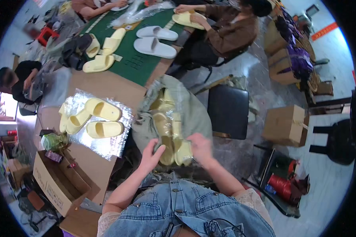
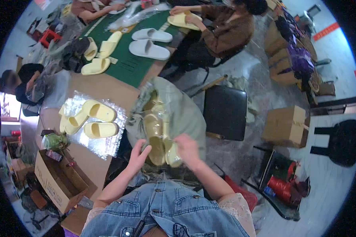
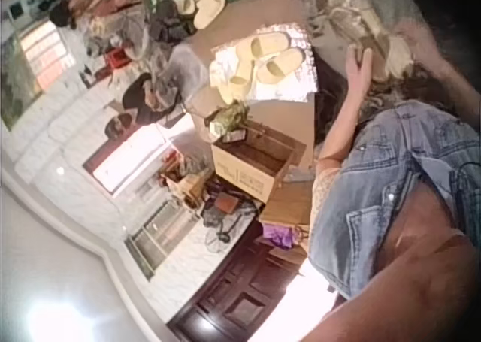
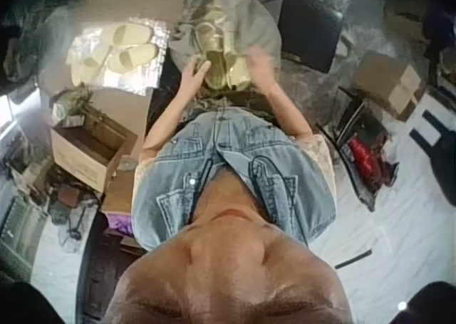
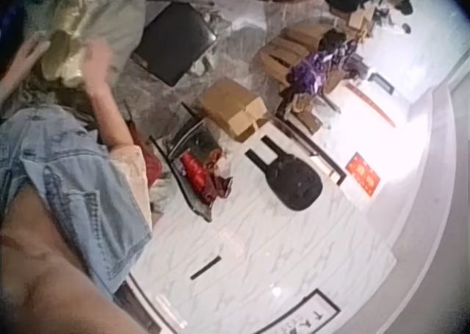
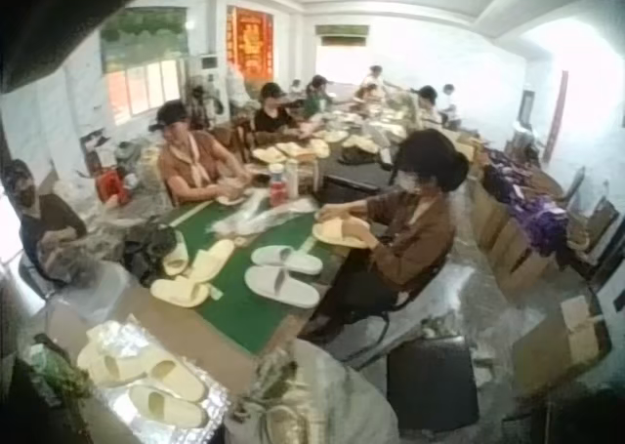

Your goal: The person picks up pairs of yellow and white plastic slippers from a table and places them into a large green sack. The person handles the slippers one pair at a time, arranging them inside the sack before moving to the next pair. The process is repeated continuously throughout the clip.

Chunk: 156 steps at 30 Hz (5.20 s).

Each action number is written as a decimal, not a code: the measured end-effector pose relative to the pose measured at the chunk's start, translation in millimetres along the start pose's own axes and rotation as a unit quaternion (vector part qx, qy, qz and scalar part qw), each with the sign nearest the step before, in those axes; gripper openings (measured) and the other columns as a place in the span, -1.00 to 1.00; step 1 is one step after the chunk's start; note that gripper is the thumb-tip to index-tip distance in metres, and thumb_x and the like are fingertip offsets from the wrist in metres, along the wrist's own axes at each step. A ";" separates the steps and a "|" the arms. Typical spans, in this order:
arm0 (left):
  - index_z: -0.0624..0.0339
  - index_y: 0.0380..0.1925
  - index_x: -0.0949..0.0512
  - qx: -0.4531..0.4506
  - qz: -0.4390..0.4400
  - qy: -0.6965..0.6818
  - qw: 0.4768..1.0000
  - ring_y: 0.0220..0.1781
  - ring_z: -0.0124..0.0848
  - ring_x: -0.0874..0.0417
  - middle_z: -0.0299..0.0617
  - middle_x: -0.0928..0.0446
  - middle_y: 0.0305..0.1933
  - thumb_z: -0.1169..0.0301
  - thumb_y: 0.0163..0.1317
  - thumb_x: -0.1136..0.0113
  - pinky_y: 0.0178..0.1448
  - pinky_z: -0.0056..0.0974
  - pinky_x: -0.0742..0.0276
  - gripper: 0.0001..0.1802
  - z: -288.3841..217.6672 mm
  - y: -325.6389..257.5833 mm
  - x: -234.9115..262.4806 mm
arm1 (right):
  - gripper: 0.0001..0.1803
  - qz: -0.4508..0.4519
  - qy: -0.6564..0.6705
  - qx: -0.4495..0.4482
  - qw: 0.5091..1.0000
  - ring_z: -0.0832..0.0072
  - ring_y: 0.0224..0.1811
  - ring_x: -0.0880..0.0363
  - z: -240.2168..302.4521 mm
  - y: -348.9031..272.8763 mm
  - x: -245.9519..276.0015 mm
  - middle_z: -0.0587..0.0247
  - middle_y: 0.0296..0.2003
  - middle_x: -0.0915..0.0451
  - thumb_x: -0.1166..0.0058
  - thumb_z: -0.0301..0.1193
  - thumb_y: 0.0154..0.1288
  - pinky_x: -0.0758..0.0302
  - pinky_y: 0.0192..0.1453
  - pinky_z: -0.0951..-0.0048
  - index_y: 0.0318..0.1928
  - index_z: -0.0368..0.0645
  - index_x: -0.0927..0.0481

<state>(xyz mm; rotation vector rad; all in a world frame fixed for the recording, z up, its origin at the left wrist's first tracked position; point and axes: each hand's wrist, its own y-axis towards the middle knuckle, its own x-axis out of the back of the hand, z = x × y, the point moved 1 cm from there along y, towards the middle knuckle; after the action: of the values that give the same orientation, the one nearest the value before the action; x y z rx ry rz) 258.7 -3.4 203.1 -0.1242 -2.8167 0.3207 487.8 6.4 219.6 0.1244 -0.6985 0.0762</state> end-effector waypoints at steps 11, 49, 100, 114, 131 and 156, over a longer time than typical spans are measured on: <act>0.45 0.01 -0.50 0.073 0.101 0.160 0.979 -0.10 0.09 -0.64 0.21 -0.62 -0.20 0.14 0.12 -0.26 0.04 -0.06 -0.51 -0.40 35.6 63.6 -38.7 | -0.42 0.090 -0.113 0.120 0.982 0.14 0.29 -0.31 25.6 -36.6 -24.5 0.14 0.22 -0.36 -0.05 -0.51 0.04 -0.33 0.29 0.11 0.18 -0.11 -0.48; 0.52 -0.61 -0.42 0.122 -0.017 0.209 0.970 -0.58 -0.19 -0.40 0.16 -0.44 -0.65 -0.02 0.22 -0.23 -0.37 -0.03 -0.35 -0.33 69.8 54.4 -31.9 | -0.52 -0.238 -0.010 -0.512 0.825 0.16 -0.10 -0.61 -306.4 -77.7 -12.9 0.08 -0.15 -0.65 -0.25 0.07 0.07 -0.50 -0.02 0.23 -0.20 -0.05 -0.73; 0.29 -0.69 -0.37 0.063 0.081 0.085 0.991 -0.51 -0.64 -0.25 -0.46 -0.36 -0.60 0.24 0.35 -0.15 -0.49 -0.35 -0.16 -0.53 -44.1 63.6 -86.5 | -0.61 -0.077 0.580 -0.657 0.476 0.62 -0.53 -0.48 -381.8 -355.1 34.3 0.32 -0.42 -0.58 -0.19 -0.02 0.26 -0.45 -0.52 0.53 -0.25 -0.12 -0.58; 0.39 -0.07 -0.52 0.154 0.110 0.060 0.980 -0.10 -0.42 -0.57 -0.18 -0.60 -0.08 0.48 0.22 -0.21 0.03 -0.27 -0.47 -0.70 -169.2 98.2 -251.3 | -0.72 -0.190 0.163 -0.515 0.820 0.52 -0.44 -0.59 -577.9 -124.7 127.3 0.31 -0.53 -0.59 -0.20 -0.25 0.21 -0.53 -0.34 0.44 -0.18 -0.17 -0.66; 0.33 0.15 -0.33 0.319 0.009 0.331 0.888 0.17 -0.16 -0.46 -0.01 -0.47 0.13 0.42 0.28 -0.07 0.29 -0.15 -0.31 -0.55 -85.6 222.6 -349.8 | -0.34 0.068 -0.236 -0.504 0.828 0.13 0.01 -0.57 -943.0 28.4 156.7 0.17 0.47 -0.06 0.18 -0.57 0.24 -0.54 0.06 0.12 0.39 -0.13 -0.17; 0.53 -0.31 -0.54 0.060 0.193 0.237 0.950 -0.13 0.12 -0.64 0.27 -0.62 -0.29 0.24 0.28 -0.07 -0.02 -0.06 -0.48 -0.59 -16.0 242.1 -326.6 | -0.75 -0.597 0.370 -0.223 0.676 0.43 -0.04 -0.51 -422.3 -127.6 477.5 0.25 -0.11 -0.54 0.24 -0.38 0.46 -0.46 0.08 0.33 -0.05 -0.16 -0.50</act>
<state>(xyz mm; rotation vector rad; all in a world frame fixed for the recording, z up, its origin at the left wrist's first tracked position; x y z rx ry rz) 586.3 196.3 67.9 -0.6412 -2.2753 0.4740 1135.2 -47.5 195.9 0.0482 0.3092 -1.2631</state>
